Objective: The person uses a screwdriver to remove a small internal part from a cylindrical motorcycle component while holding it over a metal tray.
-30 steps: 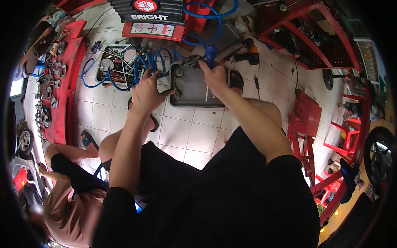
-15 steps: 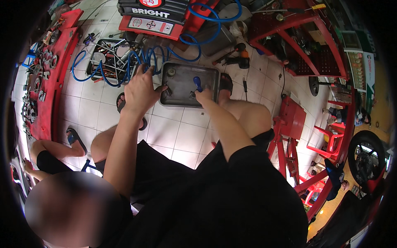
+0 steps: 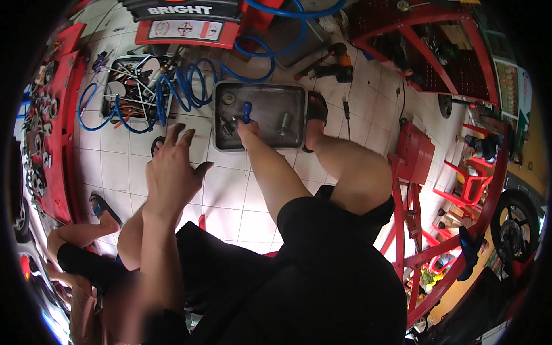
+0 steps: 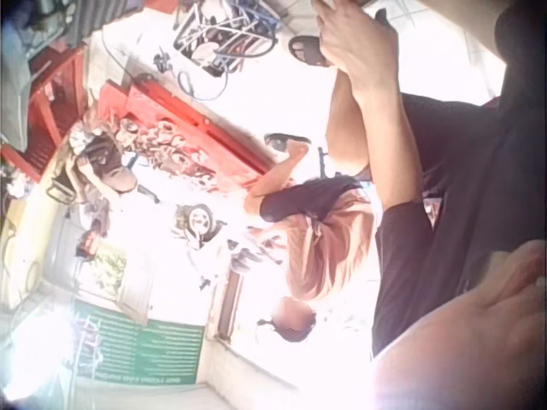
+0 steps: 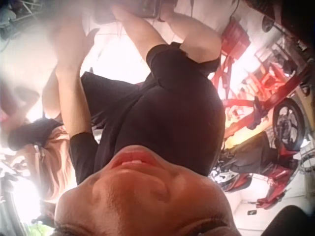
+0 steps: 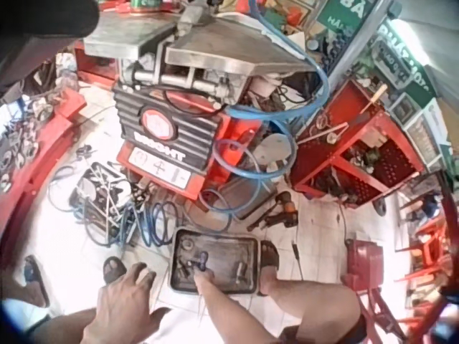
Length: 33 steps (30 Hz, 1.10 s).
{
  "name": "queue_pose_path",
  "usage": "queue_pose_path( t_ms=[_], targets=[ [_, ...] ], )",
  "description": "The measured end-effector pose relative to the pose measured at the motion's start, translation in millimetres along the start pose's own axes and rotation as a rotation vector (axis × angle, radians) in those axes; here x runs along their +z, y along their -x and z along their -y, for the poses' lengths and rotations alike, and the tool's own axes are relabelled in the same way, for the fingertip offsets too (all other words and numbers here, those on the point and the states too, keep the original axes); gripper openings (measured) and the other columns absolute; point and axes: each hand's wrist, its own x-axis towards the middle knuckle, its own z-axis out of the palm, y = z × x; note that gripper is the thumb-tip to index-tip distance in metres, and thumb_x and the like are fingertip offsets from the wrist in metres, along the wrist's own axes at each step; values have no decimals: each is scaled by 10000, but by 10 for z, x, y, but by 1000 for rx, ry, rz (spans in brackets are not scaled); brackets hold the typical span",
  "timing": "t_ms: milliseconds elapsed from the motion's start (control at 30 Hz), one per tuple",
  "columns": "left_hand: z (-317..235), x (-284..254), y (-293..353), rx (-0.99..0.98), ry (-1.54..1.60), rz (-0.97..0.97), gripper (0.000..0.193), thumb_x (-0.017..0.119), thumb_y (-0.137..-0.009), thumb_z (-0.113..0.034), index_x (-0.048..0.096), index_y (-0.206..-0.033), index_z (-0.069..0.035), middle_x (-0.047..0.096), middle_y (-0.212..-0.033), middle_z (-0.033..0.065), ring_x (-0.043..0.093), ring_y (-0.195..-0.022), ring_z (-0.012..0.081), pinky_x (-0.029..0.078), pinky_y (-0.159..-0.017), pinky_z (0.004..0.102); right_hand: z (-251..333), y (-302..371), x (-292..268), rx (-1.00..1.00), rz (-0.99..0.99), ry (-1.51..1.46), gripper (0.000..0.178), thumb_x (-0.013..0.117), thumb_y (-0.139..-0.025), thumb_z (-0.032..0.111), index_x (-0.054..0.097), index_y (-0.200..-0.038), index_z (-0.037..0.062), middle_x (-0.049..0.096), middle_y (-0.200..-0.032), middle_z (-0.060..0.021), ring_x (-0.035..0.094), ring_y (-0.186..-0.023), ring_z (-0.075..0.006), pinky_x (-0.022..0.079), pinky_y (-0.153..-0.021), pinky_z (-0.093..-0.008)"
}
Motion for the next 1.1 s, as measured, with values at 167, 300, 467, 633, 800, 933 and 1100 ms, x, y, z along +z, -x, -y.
queue_pose_path(
  t_ms=[167, 300, 467, 633, 800, 933, 1100],
  targets=[
    [14, 89, -143, -28, 19, 102, 629, 843, -717, -238, 596, -1262, -44, 518, -1389, 124, 633, -1086, 360, 563, -810, 447, -145, -287, -43, 72, 212, -169, 301, 750, -856, 287, 551, -821, 65, 518, -624, -21, 454, -465, -140, 333, -395, -291],
    [44, 31, -174, 5, 8, 38, 603, 836, -722, -228, 612, -1248, -39, 541, -1363, 157, 649, -1056, 350, 554, -818, 420, -237, -316, -119, 123, 393, 33, 367, 763, -856, 309, 510, -718, 81, 429, -570, 10, 375, -451, -97, 305, -398, -295],
    [51, 44, -180, 5, -2, 6, 583, 830, -729, -237, 623, -1237, -41, 562, -1338, 178, 661, -1029, 338, 543, -828, 397, -272, -438, -313, -96, 276, 444, 429, 807, -770, 422, 653, -813, 23, 630, -654, -88, 607, -532, -185, 491, -461, -358],
    [-14, 69, -145, 7, 29, 9, 622, 854, -704, -234, 619, -1250, -48, 542, -1372, 132, 647, -1062, 356, 562, -808, 426, -222, -724, -680, -320, -116, 479, 466, 771, -768, 430, 712, -934, -1, 704, -832, -230, 713, -812, -369, 566, -696, -442],
    [-5, 167, -80, 28, 38, -23, 596, 843, -714, -237, 626, -1235, -43, 555, -1352, 158, 646, -1060, 349, 545, -837, 418, 39, -639, -1117, -164, -396, 570, 534, 780, -731, 444, 706, -998, -13, 700, -1032, -239, 685, -1008, -363, 566, -847, -406],
    [-95, 159, -108, 17, 22, 27, 610, 843, -716, -246, 618, -1248, -50, 543, -1371, 139, 610, -1113, 389, 551, -847, 449, -1, -878, -1334, -88, -465, 564, 603, 813, -689, 473, 704, -1027, -13, 706, -1060, -209, 690, -1018, -331, 567, -878, -379],
    [-181, 146, -182, -24, 13, 70, 616, 837, -723, -265, 611, -1252, -42, 541, -1372, 146, 594, -1135, 405, 534, -901, 459, -38, -1037, -1355, 10, -227, 627, 694, 834, -648, 514, 689, -1114, 20, 689, -1153, -175, 672, -1085, -300, 563, -905, -373]
  ],
)
